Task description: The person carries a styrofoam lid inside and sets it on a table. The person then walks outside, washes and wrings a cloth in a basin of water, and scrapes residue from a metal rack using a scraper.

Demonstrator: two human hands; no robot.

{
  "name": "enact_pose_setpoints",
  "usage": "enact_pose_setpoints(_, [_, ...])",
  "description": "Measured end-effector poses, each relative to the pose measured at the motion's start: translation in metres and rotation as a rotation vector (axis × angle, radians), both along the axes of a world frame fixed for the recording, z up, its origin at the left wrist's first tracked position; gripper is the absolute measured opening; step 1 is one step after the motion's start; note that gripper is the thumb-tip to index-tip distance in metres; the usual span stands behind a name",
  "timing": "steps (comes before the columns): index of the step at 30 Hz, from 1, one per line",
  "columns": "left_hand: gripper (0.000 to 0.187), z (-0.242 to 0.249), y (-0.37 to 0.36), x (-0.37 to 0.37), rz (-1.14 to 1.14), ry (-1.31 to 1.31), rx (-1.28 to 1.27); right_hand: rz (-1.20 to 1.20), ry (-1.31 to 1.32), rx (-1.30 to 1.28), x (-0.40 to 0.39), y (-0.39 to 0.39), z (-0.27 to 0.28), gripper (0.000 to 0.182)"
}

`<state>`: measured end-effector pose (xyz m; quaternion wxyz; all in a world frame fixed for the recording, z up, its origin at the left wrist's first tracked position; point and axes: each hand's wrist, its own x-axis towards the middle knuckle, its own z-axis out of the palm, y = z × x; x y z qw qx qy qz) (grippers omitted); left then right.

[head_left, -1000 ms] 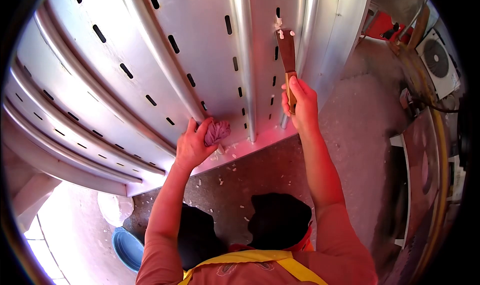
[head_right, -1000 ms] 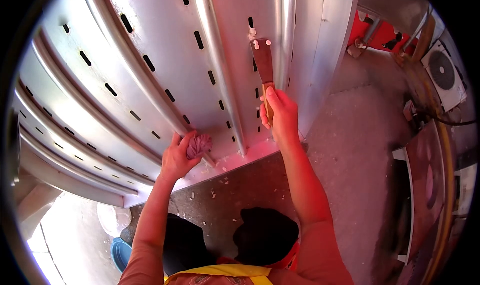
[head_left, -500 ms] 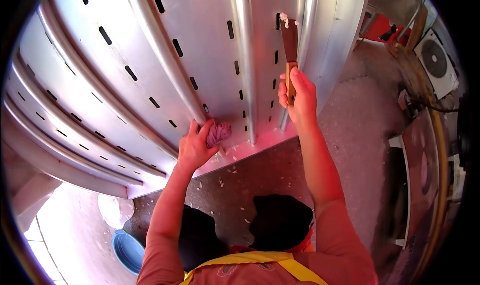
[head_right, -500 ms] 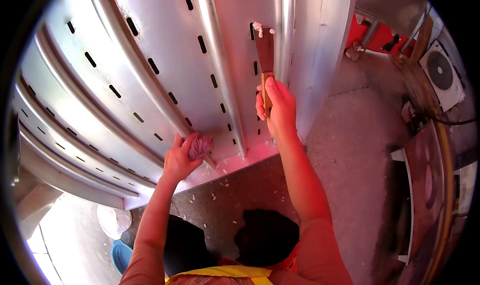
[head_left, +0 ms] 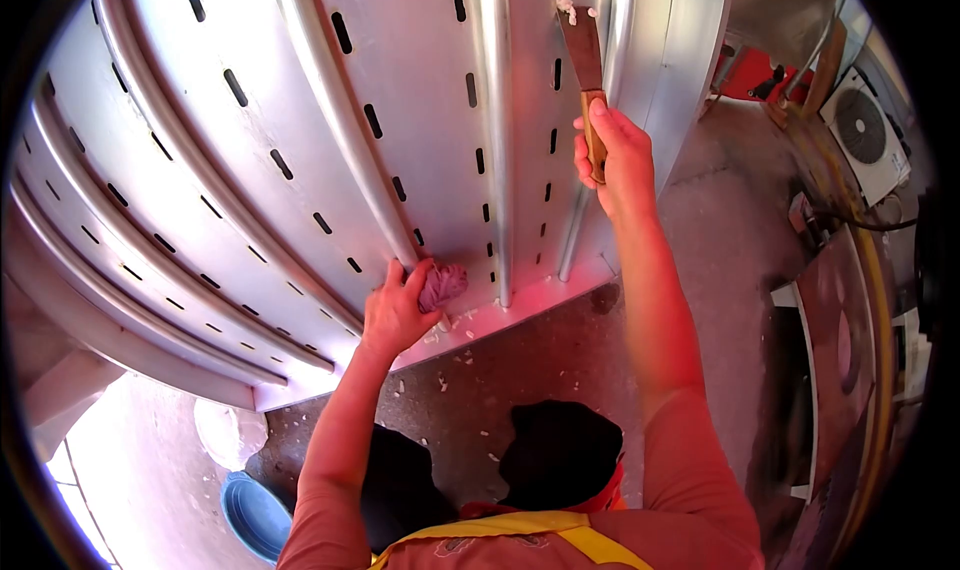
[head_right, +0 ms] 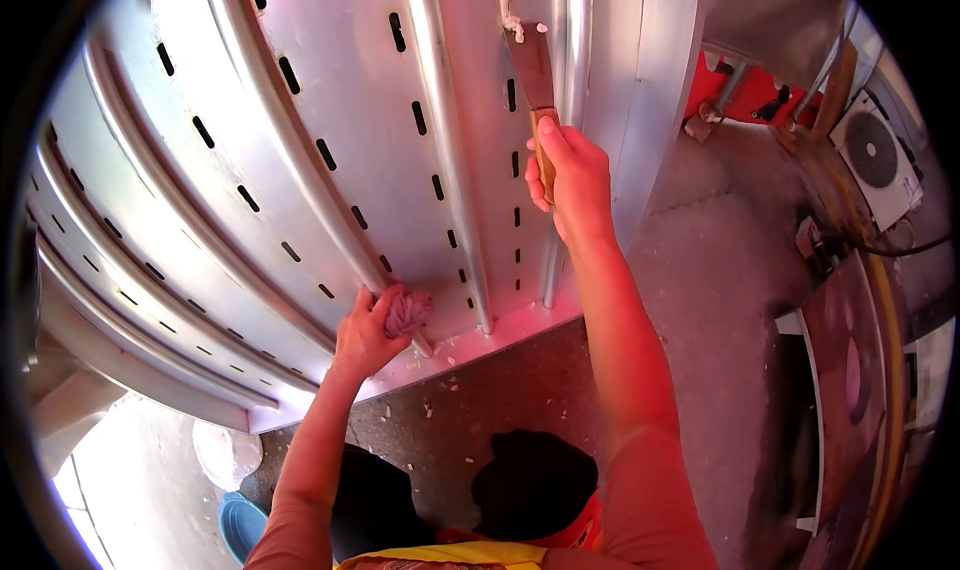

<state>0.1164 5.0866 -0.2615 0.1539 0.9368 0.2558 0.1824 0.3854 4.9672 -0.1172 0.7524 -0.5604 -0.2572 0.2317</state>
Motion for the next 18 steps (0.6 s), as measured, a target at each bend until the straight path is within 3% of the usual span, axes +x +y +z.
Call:
enact_pose_setpoints(5, [0.066,-0.001,0.001,0.000,0.000,0.002,-0.009,-0.022,-0.045,-0.042,0.000,0.005,0.008,0.039])
enact_pose_setpoints(11, [0.066,-0.003,0.000,0.001,0.014,0.004,-0.015,-0.008,-0.039,0.088,-0.001,0.024,0.006,0.038])
enact_pose_setpoints(14, [0.066,-0.003,0.000,0.000,-0.009,-0.027,0.004,0.040,0.085,0.113,-0.011,0.029,0.019,0.038])
enact_pose_setpoints(17, [0.065,0.001,-0.001,-0.001,0.000,-0.001,-0.012,0.476,0.306,0.401,0.005,0.021,0.014,0.039])
enact_pose_setpoints(18, [0.064,0.001,-0.001,-0.001,-0.001,-0.004,-0.012,0.410,0.291,0.381,0.001,0.017,0.026,0.039])
